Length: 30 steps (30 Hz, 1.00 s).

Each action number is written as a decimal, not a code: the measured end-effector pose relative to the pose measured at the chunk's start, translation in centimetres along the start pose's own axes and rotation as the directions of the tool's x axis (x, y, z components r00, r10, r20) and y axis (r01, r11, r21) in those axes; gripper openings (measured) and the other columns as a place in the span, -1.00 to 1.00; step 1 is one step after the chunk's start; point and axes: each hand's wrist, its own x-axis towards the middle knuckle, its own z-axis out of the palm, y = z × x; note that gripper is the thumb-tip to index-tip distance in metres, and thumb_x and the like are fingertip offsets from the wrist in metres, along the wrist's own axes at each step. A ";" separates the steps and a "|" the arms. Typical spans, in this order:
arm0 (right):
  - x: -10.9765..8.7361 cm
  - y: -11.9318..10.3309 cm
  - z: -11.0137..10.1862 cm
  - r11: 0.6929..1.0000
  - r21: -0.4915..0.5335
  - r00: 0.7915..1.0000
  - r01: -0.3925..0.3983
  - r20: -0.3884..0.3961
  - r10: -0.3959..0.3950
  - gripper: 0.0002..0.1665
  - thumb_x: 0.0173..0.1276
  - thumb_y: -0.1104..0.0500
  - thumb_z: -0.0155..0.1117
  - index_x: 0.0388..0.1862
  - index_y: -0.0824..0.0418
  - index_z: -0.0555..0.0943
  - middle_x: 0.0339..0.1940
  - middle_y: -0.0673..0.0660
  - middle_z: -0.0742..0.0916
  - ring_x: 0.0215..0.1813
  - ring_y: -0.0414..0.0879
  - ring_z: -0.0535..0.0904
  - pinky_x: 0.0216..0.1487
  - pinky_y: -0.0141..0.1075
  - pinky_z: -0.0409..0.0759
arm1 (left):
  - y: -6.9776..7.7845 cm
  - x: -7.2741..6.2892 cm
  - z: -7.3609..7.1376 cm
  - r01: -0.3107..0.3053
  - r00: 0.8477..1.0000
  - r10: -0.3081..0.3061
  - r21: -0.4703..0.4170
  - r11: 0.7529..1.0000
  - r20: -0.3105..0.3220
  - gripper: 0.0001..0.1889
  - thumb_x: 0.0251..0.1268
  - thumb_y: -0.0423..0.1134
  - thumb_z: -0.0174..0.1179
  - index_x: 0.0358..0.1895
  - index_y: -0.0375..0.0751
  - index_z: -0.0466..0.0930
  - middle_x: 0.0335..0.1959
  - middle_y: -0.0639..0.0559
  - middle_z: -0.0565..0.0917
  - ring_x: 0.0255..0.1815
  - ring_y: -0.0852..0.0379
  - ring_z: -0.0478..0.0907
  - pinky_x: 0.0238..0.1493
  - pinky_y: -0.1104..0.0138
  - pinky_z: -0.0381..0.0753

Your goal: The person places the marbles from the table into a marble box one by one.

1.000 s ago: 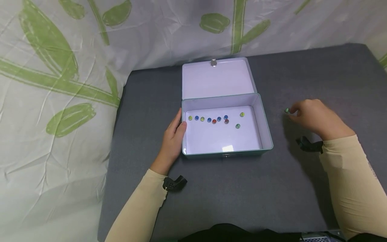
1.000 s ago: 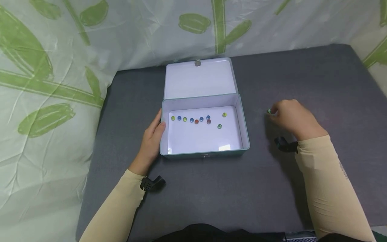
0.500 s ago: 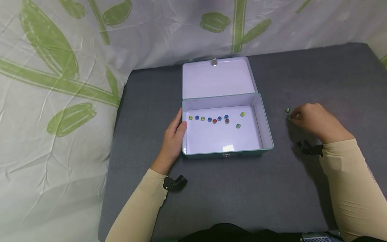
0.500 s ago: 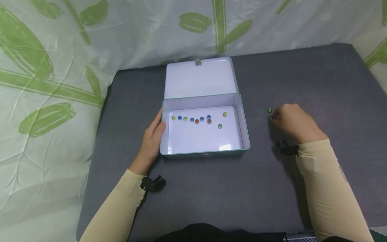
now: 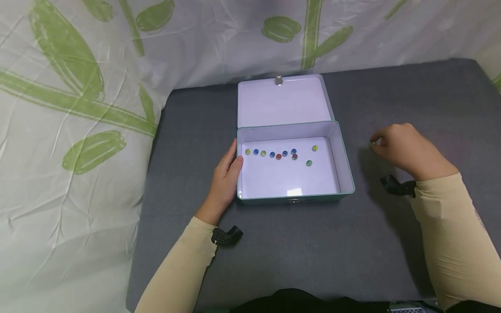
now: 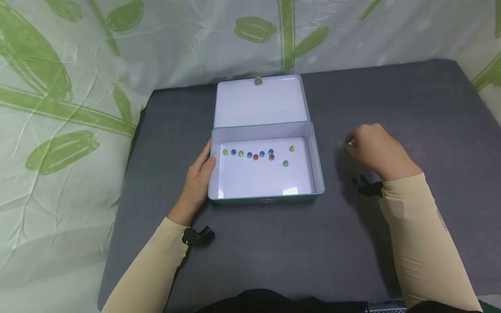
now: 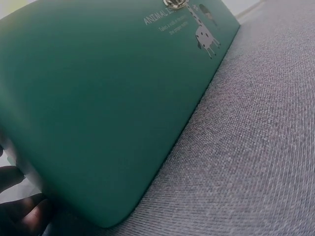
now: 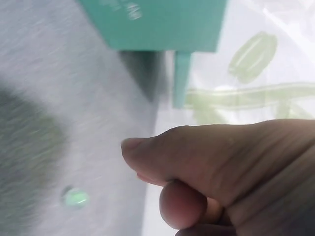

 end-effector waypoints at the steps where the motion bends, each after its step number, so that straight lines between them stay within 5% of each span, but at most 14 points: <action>1: 0.1 -0.4 -0.2 1.000 -0.001 1.000 0.007 -0.009 -0.007 -0.68 0.47 0.26 0.27 0.02 0.51 0.73 -0.26 0.38 0.79 -0.26 0.17 0.72 -0.13 0.21 0.64 | 0.0 0.0 0.0 0.000 1.000 0.000 0.003 1.000 -0.001 -0.38 0.71 -0.03 -0.09 0.70 -0.07 0.12 0.68 0.09 0.22 0.68 0.22 0.06 0.66 0.11 0.06; 12: 1.8 -5.8 -2.2 0.994 0.018 0.983 0.111 -0.149 -0.107 -0.73 0.49 0.30 0.24 0.00 0.45 0.75 -0.36 0.23 0.80 -0.41 -0.01 0.62 -0.18 0.06 0.63 | 0.0 0.0 -0.2 -0.011 1.000 0.011 0.003 1.000 -0.005 -0.39 0.70 -0.08 -0.07 0.69 -0.10 0.13 0.68 0.00 0.22 0.69 0.12 0.08 0.66 0.07 0.06; 21: 4.5 -10.7 -2.9 0.985 0.013 0.977 0.172 -0.131 -0.168 -0.76 0.46 0.30 0.30 0.00 0.41 0.76 -0.54 0.14 0.70 -0.47 -0.02 0.55 -0.26 -0.09 0.58 | -0.5 0.1 -0.1 -0.013 1.000 0.013 -0.005 1.000 0.002 -0.38 0.70 -0.07 -0.06 0.70 -0.11 0.12 0.68 -0.03 0.21 0.70 0.09 0.08 0.66 0.06 0.07; 30: 6.4 -14.1 -2.8 0.979 0.018 0.977 0.201 -0.069 -0.200 -0.75 0.47 0.26 0.33 0.04 0.34 0.76 -0.39 0.20 0.76 -0.46 0.01 0.57 -0.34 -0.16 0.52 | -0.3 0.1 -0.2 -0.023 1.000 0.023 0.009 1.000 0.011 -0.38 0.71 -0.05 -0.08 0.70 -0.09 0.13 0.67 -0.03 0.23 0.69 0.10 0.10 0.65 0.04 0.11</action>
